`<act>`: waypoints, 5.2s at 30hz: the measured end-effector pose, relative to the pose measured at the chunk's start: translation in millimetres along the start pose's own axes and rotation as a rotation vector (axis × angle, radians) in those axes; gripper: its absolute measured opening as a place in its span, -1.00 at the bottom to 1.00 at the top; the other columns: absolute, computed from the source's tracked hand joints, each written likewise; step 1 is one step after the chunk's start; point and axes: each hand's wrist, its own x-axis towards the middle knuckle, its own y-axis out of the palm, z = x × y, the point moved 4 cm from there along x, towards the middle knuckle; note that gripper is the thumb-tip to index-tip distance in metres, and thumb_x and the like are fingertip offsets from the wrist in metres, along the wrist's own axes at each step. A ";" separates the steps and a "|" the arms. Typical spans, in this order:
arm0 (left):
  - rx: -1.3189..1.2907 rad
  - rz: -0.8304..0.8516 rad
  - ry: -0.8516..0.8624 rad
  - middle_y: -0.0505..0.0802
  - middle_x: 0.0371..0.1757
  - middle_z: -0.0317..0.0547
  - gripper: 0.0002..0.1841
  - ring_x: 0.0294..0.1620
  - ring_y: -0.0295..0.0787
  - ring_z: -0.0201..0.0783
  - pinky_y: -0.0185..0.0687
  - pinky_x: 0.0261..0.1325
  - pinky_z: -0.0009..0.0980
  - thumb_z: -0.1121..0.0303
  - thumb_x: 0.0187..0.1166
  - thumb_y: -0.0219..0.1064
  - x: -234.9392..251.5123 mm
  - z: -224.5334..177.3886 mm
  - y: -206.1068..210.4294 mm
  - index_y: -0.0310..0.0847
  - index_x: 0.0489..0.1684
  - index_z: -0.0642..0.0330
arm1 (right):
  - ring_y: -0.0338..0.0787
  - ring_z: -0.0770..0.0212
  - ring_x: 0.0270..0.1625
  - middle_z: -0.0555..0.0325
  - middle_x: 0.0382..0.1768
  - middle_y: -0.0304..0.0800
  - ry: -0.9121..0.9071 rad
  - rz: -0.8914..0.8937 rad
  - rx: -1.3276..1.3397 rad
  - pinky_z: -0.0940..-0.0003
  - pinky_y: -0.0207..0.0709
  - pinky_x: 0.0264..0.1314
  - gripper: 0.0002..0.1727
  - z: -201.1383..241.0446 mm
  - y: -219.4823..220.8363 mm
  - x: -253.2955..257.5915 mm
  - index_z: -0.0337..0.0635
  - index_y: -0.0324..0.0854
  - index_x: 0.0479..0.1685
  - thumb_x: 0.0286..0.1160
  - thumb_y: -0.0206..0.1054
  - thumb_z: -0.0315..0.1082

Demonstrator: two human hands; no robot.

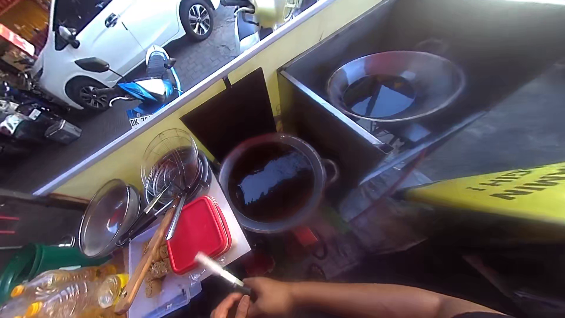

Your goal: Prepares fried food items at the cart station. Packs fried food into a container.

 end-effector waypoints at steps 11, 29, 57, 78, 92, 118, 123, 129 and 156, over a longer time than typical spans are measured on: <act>0.726 -0.061 0.361 0.87 0.18 -0.26 -0.62 0.22 0.81 -0.28 0.76 0.31 -0.20 0.06 0.59 0.35 84.1 0.0 -54.3 0.76 0.29 -0.04 | 0.88 -0.21 -0.05 -0.15 -0.16 0.85 0.404 -0.860 -0.528 -0.35 0.71 -0.01 -0.54 -55.3 -208.8 -90.7 -0.15 0.61 0.22 0.62 0.32 0.04; 1.022 0.148 0.687 0.81 -0.17 -0.19 -0.77 -0.04 0.81 -0.19 0.80 0.01 -0.23 0.19 0.34 0.43 147.2 36.1 -108.1 0.70 -0.15 0.07 | 0.82 0.01 -0.29 0.01 -0.33 0.79 0.306 -1.109 -0.280 -0.16 0.72 -0.17 -0.48 -44.6 -145.9 -93.9 -0.13 0.67 0.06 0.59 0.36 0.18; 0.249 0.177 0.434 0.84 -0.19 -0.40 -0.65 -0.26 0.76 -0.44 0.73 -0.20 -0.46 0.20 0.37 0.47 152.5 30.7 -247.8 0.76 0.15 -0.10 | 0.83 -0.23 -0.01 -0.21 -0.12 0.81 0.517 -0.301 -1.373 -0.19 0.66 -0.14 -0.82 150.4 -22.1 134.6 -0.38 0.73 -0.21 0.48 0.19 -0.63; 0.248 0.013 0.295 0.84 -0.20 -0.29 -0.70 -0.27 0.79 -0.35 0.76 -0.19 -0.31 0.20 0.42 0.43 153.9 2.5 -240.2 0.73 0.07 0.04 | 0.89 -0.12 0.09 0.03 -0.01 0.93 0.296 -1.066 -0.894 -0.34 0.68 0.10 -0.51 30.7 -163.9 -25.5 0.22 0.77 0.33 0.52 0.40 0.19; -0.002 -0.009 0.239 0.87 -0.24 -0.09 -0.75 -0.33 0.83 -0.26 0.79 -0.31 -0.37 0.35 0.47 0.40 169.3 -9.2 -257.9 0.71 0.05 0.20 | 0.35 0.38 -0.62 0.22 -0.40 0.69 0.338 -1.253 0.253 0.36 0.30 -0.57 -0.35 -44.1 -191.9 -81.0 -0.02 0.76 0.21 0.63 0.19 0.36; -0.159 -0.334 0.481 0.87 -0.14 -0.28 -0.76 -0.19 0.83 -0.46 0.84 -0.08 -0.43 0.37 0.58 0.26 171.0 -10.9 -374.0 0.64 0.14 0.16 | 0.29 0.46 -0.74 0.33 -0.60 0.56 0.349 -1.207 0.457 0.52 0.21 -0.71 -0.37 -58.3 -154.6 -70.5 0.02 0.75 0.09 0.63 0.14 0.38; 0.468 -0.275 0.400 0.82 -0.09 0.06 -0.68 -0.12 0.80 -0.02 0.71 0.01 0.13 0.29 0.55 0.43 207.6 -27.1 -317.8 0.67 0.18 0.22 | 0.33 0.42 -0.72 0.27 -0.53 0.64 0.349 -1.211 0.418 0.48 0.27 -0.66 -0.33 -67.6 -152.4 -59.5 -0.01 0.74 0.11 0.62 0.13 0.41; 0.775 -0.138 0.370 0.81 -0.02 0.11 -0.69 -0.06 0.80 0.07 0.70 0.09 0.21 0.28 0.52 0.49 268.5 -1.5 -268.3 0.70 0.13 0.21 | 0.30 0.40 -0.71 0.23 -0.49 0.67 0.341 -1.231 0.391 0.46 0.25 -0.65 -0.36 -59.0 -146.5 -54.0 -0.02 0.75 0.10 0.66 0.13 0.36; 1.083 -0.097 -0.081 0.76 0.23 0.16 -0.39 0.29 0.71 0.20 0.69 0.15 0.22 0.03 0.26 0.62 213.6 51.8 -300.7 0.66 0.28 0.12 | 0.88 0.10 -0.22 0.25 -0.27 0.89 -0.002 -0.407 -1.209 -0.12 0.71 -0.20 -0.53 154.5 18.0 42.6 0.33 0.74 0.29 0.60 0.20 0.28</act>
